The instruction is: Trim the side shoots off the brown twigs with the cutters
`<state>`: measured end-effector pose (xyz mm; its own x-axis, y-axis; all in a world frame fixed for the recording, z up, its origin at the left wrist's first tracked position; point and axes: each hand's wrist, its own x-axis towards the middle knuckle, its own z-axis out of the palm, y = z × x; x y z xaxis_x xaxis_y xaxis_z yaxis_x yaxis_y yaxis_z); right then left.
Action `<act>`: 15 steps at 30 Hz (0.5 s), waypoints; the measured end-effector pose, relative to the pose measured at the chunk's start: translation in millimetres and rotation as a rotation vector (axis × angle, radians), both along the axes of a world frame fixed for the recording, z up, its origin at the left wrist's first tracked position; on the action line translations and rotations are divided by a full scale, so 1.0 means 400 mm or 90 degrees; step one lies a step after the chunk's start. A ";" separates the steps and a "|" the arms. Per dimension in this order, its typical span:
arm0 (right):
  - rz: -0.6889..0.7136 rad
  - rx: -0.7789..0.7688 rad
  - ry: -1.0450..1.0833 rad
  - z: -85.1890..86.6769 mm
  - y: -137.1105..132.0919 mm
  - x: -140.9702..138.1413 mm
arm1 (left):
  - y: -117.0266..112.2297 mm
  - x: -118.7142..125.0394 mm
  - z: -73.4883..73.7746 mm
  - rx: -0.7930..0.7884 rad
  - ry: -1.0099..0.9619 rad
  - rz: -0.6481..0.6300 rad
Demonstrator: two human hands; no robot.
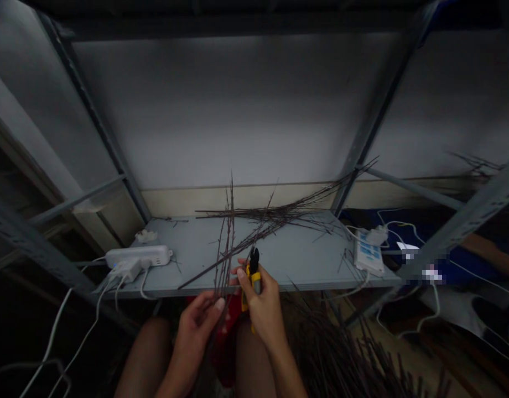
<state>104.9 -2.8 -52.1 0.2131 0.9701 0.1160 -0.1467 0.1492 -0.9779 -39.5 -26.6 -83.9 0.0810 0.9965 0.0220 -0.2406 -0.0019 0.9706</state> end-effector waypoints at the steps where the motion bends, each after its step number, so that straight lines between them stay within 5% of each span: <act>1: -0.009 0.003 -0.034 -0.005 -0.009 0.007 | -0.001 0.005 -0.001 -0.005 -0.009 0.006; 7: -0.001 -0.015 -0.066 -0.036 -0.077 0.044 | -0.060 0.040 0.000 -0.044 -0.014 0.012; 15: 0.015 -0.034 -0.046 -0.039 -0.160 0.054 | -0.112 0.071 0.001 0.049 -0.005 0.015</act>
